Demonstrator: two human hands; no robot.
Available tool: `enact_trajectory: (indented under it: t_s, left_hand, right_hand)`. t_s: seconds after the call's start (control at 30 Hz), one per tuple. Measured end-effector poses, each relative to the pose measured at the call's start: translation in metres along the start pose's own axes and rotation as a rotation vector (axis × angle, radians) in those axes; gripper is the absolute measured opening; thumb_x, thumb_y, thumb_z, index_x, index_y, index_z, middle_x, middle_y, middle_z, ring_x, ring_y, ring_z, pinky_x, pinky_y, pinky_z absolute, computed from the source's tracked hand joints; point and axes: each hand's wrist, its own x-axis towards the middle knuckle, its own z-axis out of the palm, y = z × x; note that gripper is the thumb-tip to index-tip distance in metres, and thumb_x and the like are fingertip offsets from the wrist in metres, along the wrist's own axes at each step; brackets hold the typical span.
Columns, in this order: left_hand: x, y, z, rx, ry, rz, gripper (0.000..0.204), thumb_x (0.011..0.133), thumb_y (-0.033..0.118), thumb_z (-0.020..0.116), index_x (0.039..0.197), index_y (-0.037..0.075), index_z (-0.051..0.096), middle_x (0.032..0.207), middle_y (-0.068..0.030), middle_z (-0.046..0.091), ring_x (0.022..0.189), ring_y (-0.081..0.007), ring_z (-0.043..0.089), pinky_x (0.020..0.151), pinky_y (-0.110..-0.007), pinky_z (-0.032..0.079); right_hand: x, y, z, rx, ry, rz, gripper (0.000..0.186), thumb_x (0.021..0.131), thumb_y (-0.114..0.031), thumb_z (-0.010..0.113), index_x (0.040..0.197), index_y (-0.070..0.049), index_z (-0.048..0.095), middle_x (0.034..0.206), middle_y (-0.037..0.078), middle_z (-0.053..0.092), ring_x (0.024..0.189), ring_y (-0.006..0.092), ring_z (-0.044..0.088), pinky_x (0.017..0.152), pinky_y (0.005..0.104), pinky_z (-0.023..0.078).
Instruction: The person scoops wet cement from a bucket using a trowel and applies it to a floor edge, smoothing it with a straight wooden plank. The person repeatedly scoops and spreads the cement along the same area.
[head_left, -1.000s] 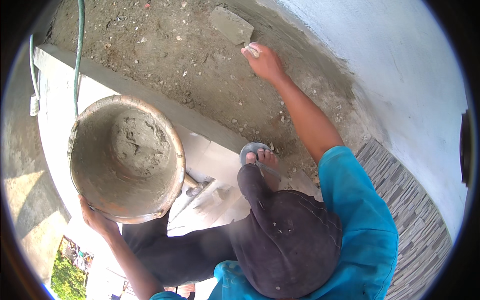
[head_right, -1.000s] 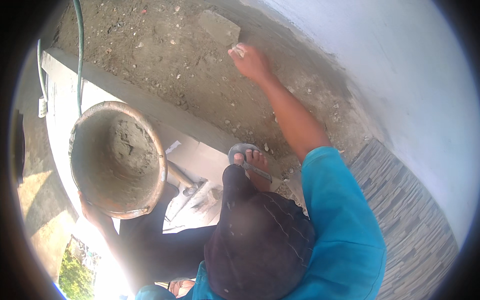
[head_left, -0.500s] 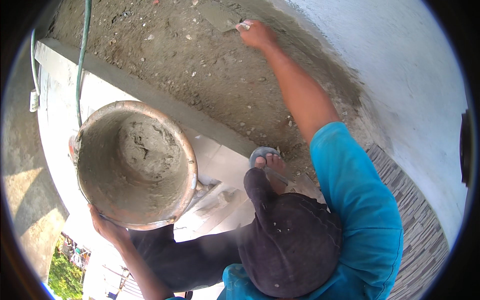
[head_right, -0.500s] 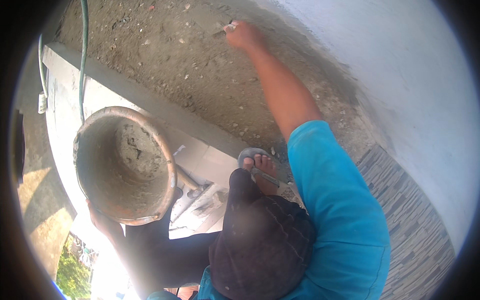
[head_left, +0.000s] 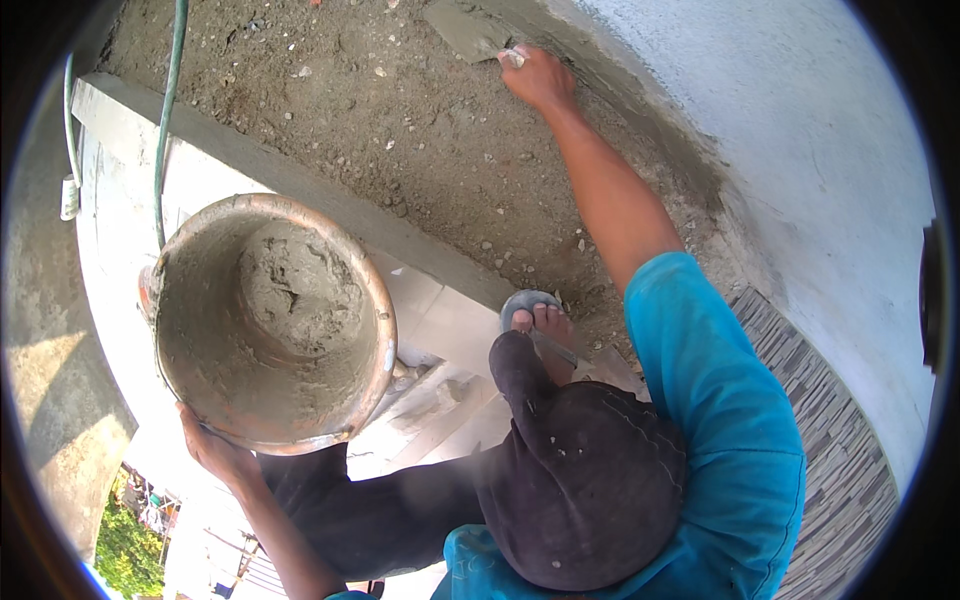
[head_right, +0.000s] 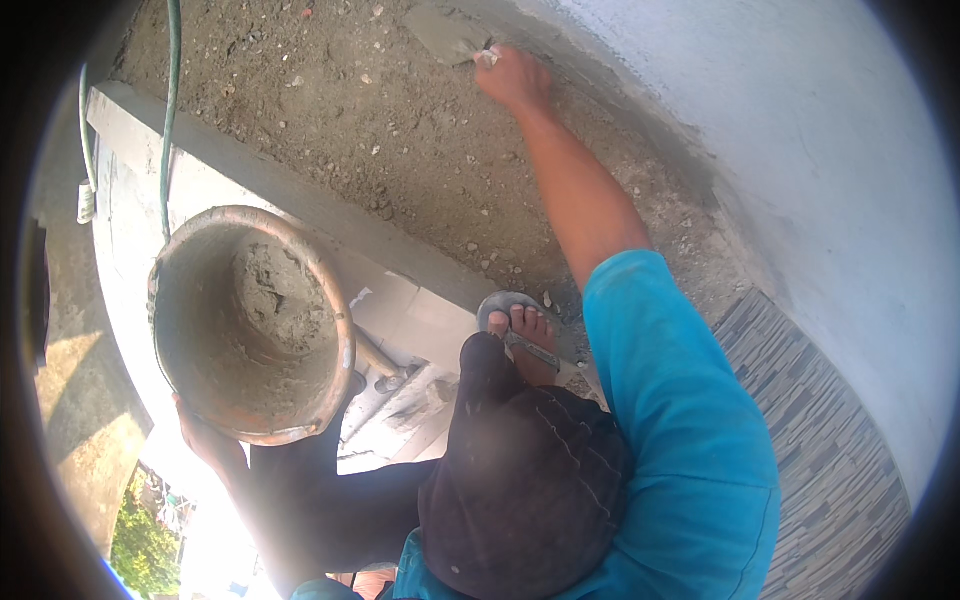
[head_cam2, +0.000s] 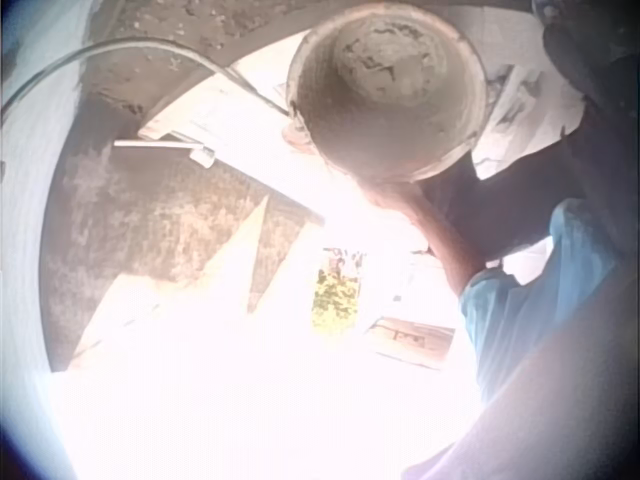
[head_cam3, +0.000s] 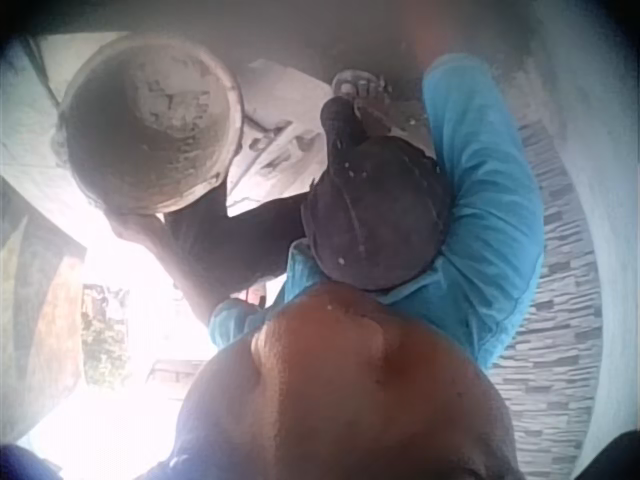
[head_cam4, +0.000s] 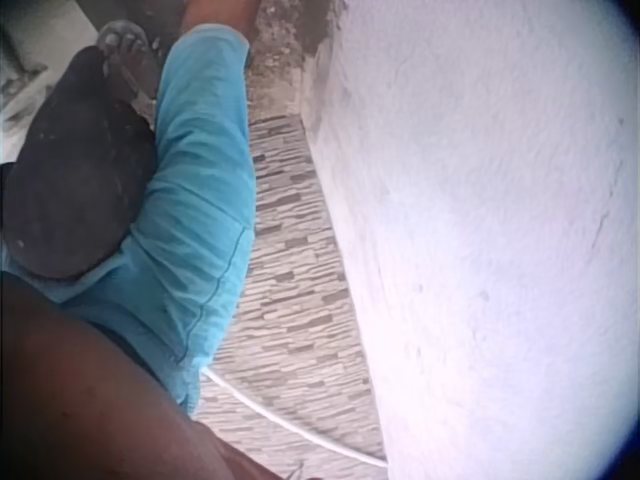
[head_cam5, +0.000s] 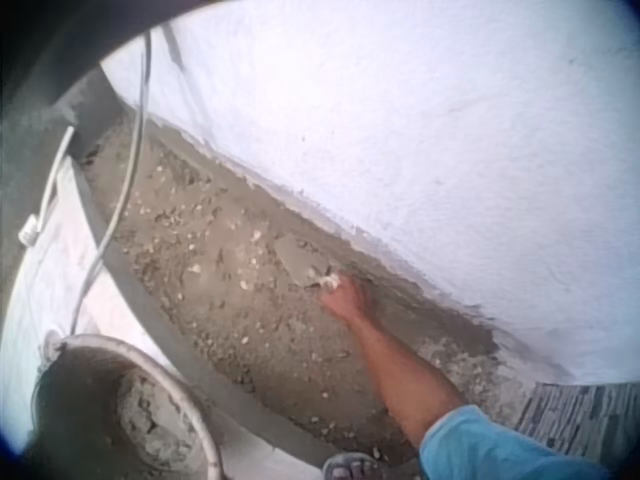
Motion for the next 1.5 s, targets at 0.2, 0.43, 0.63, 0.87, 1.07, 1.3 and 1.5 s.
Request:
enact_trajectory:
  t_s: [0.2,0.43,0.63,0.87,1.07,1.3,1.5]
  left_hand:
    - [0.008,-0.010,-0.011,-0.045,-0.049,0.000,0.052,0.109,0.037,0.041,0.131,-0.008,0.055,0.125,-0.0153,0.060,0.111,-0.0213,0.059,0.095,-0.034,0.050]
    - [-0.001,-0.002,0.000,-0.049,-0.010,-0.010,0.051,0.109,0.037,0.041,0.131,-0.008,0.054,0.124,-0.0145,0.060,0.110,-0.0206,0.059,0.095,-0.034,0.049]
    - [0.004,-0.011,-0.008,-0.067,-0.015,-0.033,0.054,0.108,0.038,0.042,0.135,-0.008,0.052,0.130,-0.0164,0.058,0.115,-0.0226,0.058,0.099,-0.036,0.047]
    - [0.004,-0.011,-0.009,0.022,0.001,-0.075,0.057,0.108,0.038,0.040,0.140,-0.009,0.046,0.138,-0.0179,0.053,0.121,-0.0263,0.055,0.103,-0.038,0.045]
    - [0.005,-0.012,-0.005,-0.033,0.008,-0.127,0.056,0.108,0.037,0.040,0.141,-0.009,0.045,0.140,-0.0193,0.051,0.123,-0.0269,0.054,0.104,-0.039,0.045]
    - [0.012,-0.019,-0.010,-0.076,-0.040,-0.100,0.056,0.108,0.037,0.040,0.141,-0.009,0.043,0.143,-0.0209,0.048,0.127,-0.0287,0.052,0.107,-0.042,0.043]
    - [0.007,-0.014,-0.005,-0.087,-0.041,-0.082,0.057,0.108,0.037,0.042,0.141,-0.009,0.043,0.143,-0.0213,0.049,0.127,-0.0298,0.052,0.108,-0.042,0.043]
  right_hand:
    - [-0.013,0.014,0.004,-0.042,0.077,-0.037,0.056,0.092,-0.055,0.057,0.135,-0.020,0.063,0.126,0.013,0.068,0.118,0.0338,0.063,0.100,0.0495,0.047]
    - [-0.045,-0.002,-0.022,-0.131,-0.060,-0.171,0.053,0.092,-0.049,0.061,0.132,-0.015,0.064,0.120,0.010,0.071,0.109,0.0319,0.068,0.091,0.0468,0.052]
    - [-0.030,-0.020,-0.062,0.373,-0.830,-0.190,0.052,0.092,-0.046,0.064,0.132,-0.012,0.064,0.115,0.013,0.072,0.105,0.0295,0.069,0.090,0.0466,0.052]
    - [-0.033,-0.005,-0.029,0.014,-0.160,-0.269,0.053,0.096,-0.039,0.061,0.139,-0.009,0.056,0.110,0.021,0.070,0.105,0.0361,0.066,0.090,0.0480,0.051]
    - [-0.046,-0.001,0.004,0.067,0.008,-0.322,0.051,0.099,-0.040,0.055,0.140,-0.009,0.052,0.120,0.019,0.065,0.112,0.0363,0.063,0.092,0.0510,0.049]
    - [-0.005,-0.037,0.035,-0.083,0.126,-0.197,0.049,0.100,-0.040,0.053,0.139,-0.011,0.051,0.124,0.021,0.064,0.110,0.0387,0.065,0.089,0.0530,0.052]
    - [0.001,-0.057,0.037,-0.072,0.004,-0.071,0.052,0.097,-0.039,0.058,0.141,-0.013,0.050,0.118,0.021,0.068,0.110,0.0405,0.066,0.090,0.0538,0.052]
